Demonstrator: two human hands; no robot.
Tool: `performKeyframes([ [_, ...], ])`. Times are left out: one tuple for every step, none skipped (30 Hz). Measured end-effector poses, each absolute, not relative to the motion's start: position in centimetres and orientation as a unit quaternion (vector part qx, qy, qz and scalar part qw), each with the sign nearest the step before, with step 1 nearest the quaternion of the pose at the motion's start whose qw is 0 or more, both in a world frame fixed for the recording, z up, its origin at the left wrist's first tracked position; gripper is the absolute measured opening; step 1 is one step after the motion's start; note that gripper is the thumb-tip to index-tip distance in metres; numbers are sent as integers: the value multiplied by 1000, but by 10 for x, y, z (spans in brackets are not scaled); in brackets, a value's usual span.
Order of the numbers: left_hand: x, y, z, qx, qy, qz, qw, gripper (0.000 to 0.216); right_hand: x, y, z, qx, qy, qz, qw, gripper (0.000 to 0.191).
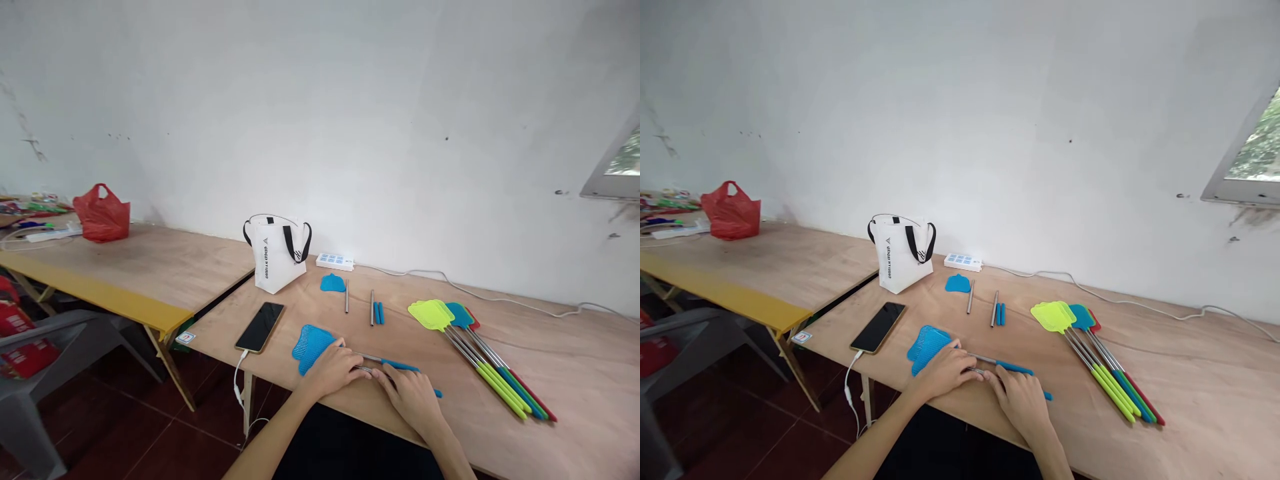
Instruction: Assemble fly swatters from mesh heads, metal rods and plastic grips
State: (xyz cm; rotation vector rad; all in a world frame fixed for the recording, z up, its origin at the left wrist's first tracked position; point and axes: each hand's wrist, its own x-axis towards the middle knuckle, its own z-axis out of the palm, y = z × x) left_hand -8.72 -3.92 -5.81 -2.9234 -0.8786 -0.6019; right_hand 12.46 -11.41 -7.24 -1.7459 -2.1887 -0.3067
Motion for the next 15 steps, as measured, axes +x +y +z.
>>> performKeyframes([
  [-87,-39,-58,-940,-279,-194,19,46,125,-114,-72,-612,-766,-109,164,45],
  [-87,-39,-59,-941,-276,-196,23,45,124,-115,-71,-613,-765,-110,166,45],
  [-87,-39,-58,-941,-272,-199,28,45,124,-115,-70,-612,-764,-111,169,44],
  [-87,-39,-57,-942,-267,-202,33,45,124,-115,-69,-611,-765,-110,170,44],
  [-87,-39,-56,-943,-260,-206,37,46,124,-115,-68,-608,-767,-110,171,43],
  [-88,-39,-54,-943,-252,-212,40,48,126,-115,-67,-606,-769,-112,171,43],
  [-89,-38,-51,-943,-245,-219,44,49,128,-115,-65,-604,-769,-117,172,43],
  [-91,-37,-48,-942,-241,-227,47,50,133,-115,-63,-605,-767,-122,174,45],
  [-94,-36,-44,-940,-239,-236,51,52,139,-115,-60,-606,-764,-127,179,47],
  [-98,-35,-40,-937,-240,-246,55,52,148,-116,-57,-607,-762,-127,186,50],
  [-102,-34,-34,-934,-242,-255,59,53,158,-117,-53,-607,-760,-124,197,52],
  [-106,-33,-28,-931,-244,-264,63,54,171,-119,-48,-604,-760,-115,212,54],
  [-110,-34,-22,-929,-244,-270,66,55,185,-121,-42,-594,-766,-100,224,55],
  [-114,-35,-15,-928,-240,-276,70,56,200,-124,-37,-585,-769,-92,241,57],
  [-118,-37,-8,-927,-236,-282,77,56,214,-128,-32,-582,-765,-93,259,59],
])
